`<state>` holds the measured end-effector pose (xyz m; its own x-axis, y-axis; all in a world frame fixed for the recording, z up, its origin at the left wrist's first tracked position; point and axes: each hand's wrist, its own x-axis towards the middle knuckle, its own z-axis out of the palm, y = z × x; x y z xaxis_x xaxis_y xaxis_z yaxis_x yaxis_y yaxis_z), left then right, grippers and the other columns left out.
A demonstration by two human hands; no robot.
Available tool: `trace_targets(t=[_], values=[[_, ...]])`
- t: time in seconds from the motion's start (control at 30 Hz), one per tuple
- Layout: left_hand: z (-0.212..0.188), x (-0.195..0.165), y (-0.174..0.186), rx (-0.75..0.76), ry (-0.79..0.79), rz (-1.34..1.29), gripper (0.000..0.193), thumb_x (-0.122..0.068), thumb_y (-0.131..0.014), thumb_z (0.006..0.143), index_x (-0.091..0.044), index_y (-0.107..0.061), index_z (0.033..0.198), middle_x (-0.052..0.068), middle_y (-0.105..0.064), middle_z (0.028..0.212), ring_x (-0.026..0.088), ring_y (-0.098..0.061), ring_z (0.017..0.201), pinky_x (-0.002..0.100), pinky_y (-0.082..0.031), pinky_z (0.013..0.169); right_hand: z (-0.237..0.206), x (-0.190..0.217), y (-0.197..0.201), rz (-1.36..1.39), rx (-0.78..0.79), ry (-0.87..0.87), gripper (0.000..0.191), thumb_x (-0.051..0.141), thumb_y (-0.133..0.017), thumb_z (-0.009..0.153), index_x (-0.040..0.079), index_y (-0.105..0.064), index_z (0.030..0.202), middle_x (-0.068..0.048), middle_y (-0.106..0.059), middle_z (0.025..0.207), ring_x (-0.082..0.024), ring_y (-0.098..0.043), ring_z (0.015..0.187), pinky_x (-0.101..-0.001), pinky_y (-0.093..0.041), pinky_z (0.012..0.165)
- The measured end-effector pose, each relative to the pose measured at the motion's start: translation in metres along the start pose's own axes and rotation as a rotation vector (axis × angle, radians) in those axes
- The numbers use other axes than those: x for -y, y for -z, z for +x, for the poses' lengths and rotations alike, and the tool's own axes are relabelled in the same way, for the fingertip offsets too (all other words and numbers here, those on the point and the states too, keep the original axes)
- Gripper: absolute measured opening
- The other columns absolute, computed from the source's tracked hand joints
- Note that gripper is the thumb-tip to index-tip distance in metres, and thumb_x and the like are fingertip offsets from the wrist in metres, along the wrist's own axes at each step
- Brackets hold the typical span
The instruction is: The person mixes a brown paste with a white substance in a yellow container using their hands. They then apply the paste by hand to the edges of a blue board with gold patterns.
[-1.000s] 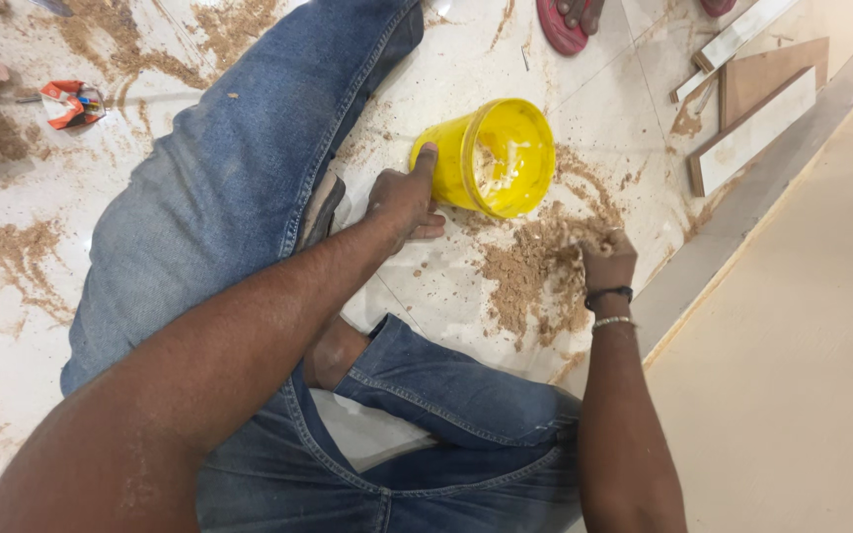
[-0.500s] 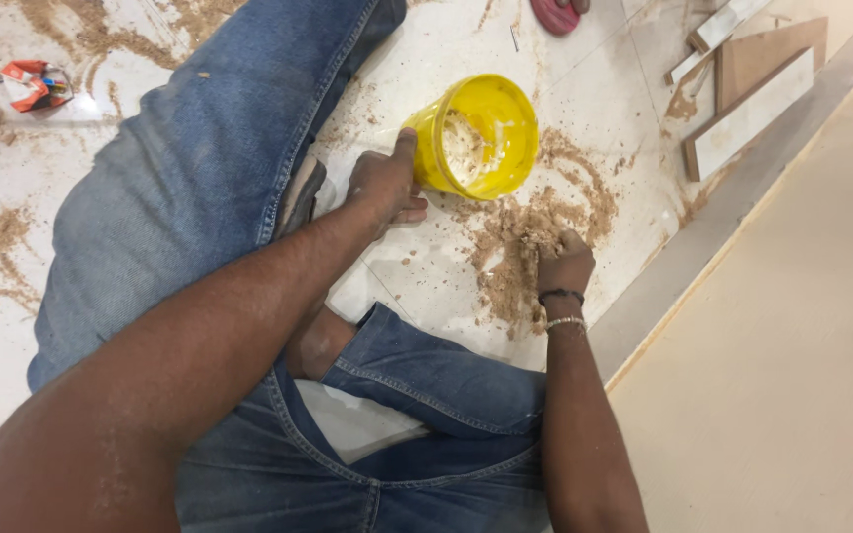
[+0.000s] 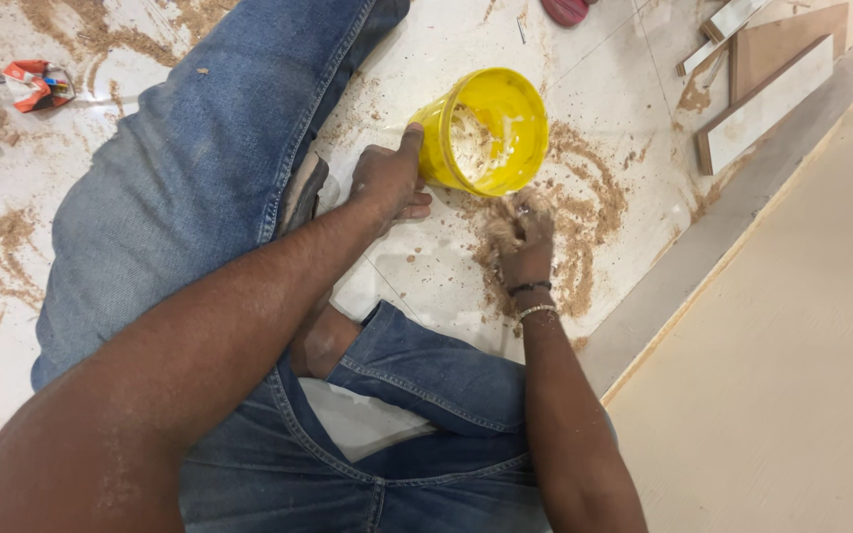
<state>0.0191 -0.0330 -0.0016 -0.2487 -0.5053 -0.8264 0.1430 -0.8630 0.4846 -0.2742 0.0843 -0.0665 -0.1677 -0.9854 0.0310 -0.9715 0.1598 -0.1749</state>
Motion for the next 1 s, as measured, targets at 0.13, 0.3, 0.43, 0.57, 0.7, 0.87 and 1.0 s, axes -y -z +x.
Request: trace_targets(t=[0.13, 0.3, 0.43, 0.57, 0.7, 0.87, 1.0], values=[[-0.001, -0.001, 0.001, 0.004, -0.002, -0.002, 0.068, -0.054, -0.05, 0.098, 0.008, -0.052, 0.126, 0.022, -0.067, 0.105, 0.026, -0.077, 0.082, 0.034, -0.069, 0.063, -0.002, -0.007, 0.016, 0.269, -0.108, -0.351, 0.027, 0.011, -0.07, 0.089, 0.013, -0.075, 0.116, -0.009, -0.074, 0.113, -0.021, -0.072, 0.101, -0.0344, -0.064, 0.083], [-0.002, -0.001, 0.001, 0.003, -0.008, 0.001, 0.066, -0.054, -0.051, 0.098, 0.007, -0.053, 0.122, 0.021, -0.068, 0.103, 0.026, -0.078, 0.08, 0.034, -0.07, 0.063, 0.011, -0.034, 0.043, 0.055, -0.22, -0.41, 0.017, 0.014, -0.076, 0.097, -0.001, -0.075, 0.104, -0.02, -0.074, 0.093, -0.027, -0.067, 0.077, -0.0419, -0.057, 0.071], [-0.001, -0.001, 0.0, 0.012, -0.012, -0.014, 0.066, -0.053, -0.051, 0.098, 0.009, -0.058, 0.117, 0.02, -0.068, 0.1, 0.026, -0.077, 0.078, 0.035, -0.069, 0.061, 0.011, -0.028, 0.057, 0.3, 0.163, -0.557, 0.026, 0.013, -0.064, 0.1, -0.002, -0.074, 0.118, -0.022, -0.075, 0.1, -0.031, -0.066, 0.079, -0.0477, -0.056, 0.069], [0.002, 0.001, -0.002, 0.0, -0.009, -0.009, 0.066, -0.053, -0.053, 0.098, 0.01, -0.061, 0.116, 0.02, -0.07, 0.099, 0.026, -0.077, 0.077, 0.035, -0.068, 0.06, -0.015, 0.0, 0.043, -0.037, 0.383, -0.06, 0.107, 0.032, -0.094, 0.064, 0.002, -0.036, 0.15, -0.029, -0.052, 0.14, -0.041, -0.059, 0.117, -0.0489, -0.056, 0.091], [0.004, 0.005, -0.001, -0.007, -0.016, -0.017, 0.062, -0.052, -0.054, 0.097, 0.006, -0.056, 0.118, 0.019, -0.069, 0.098, 0.025, -0.078, 0.076, 0.035, -0.068, 0.061, -0.025, -0.006, 0.023, -0.227, 0.269, -0.308, 0.093, 0.027, -0.086, 0.069, 0.005, -0.043, 0.149, -0.026, -0.063, 0.13, -0.039, -0.066, 0.114, -0.0428, -0.058, 0.092], [0.003, 0.005, 0.004, -0.015, -0.044, -0.001, 0.062, -0.049, -0.059, 0.096, 0.01, -0.062, 0.113, 0.02, -0.071, 0.099, 0.026, -0.077, 0.074, 0.034, -0.068, 0.058, -0.005, -0.048, 0.032, -0.045, 0.018, -0.128, 0.033, 0.02, -0.084, 0.084, 0.004, -0.074, 0.111, -0.019, -0.075, 0.106, -0.033, -0.073, 0.098, -0.0408, -0.059, 0.087], [0.0, 0.004, 0.002, -0.03, -0.041, 0.005, 0.061, -0.05, -0.058, 0.097, 0.008, -0.06, 0.114, 0.018, -0.069, 0.096, 0.026, -0.076, 0.072, 0.034, -0.067, 0.056, 0.011, -0.057, 0.046, -0.17, 0.113, -0.387, 0.026, 0.018, -0.082, 0.09, -0.005, -0.071, 0.097, -0.02, -0.072, 0.094, -0.034, -0.071, 0.088, -0.0419, -0.058, 0.081]])
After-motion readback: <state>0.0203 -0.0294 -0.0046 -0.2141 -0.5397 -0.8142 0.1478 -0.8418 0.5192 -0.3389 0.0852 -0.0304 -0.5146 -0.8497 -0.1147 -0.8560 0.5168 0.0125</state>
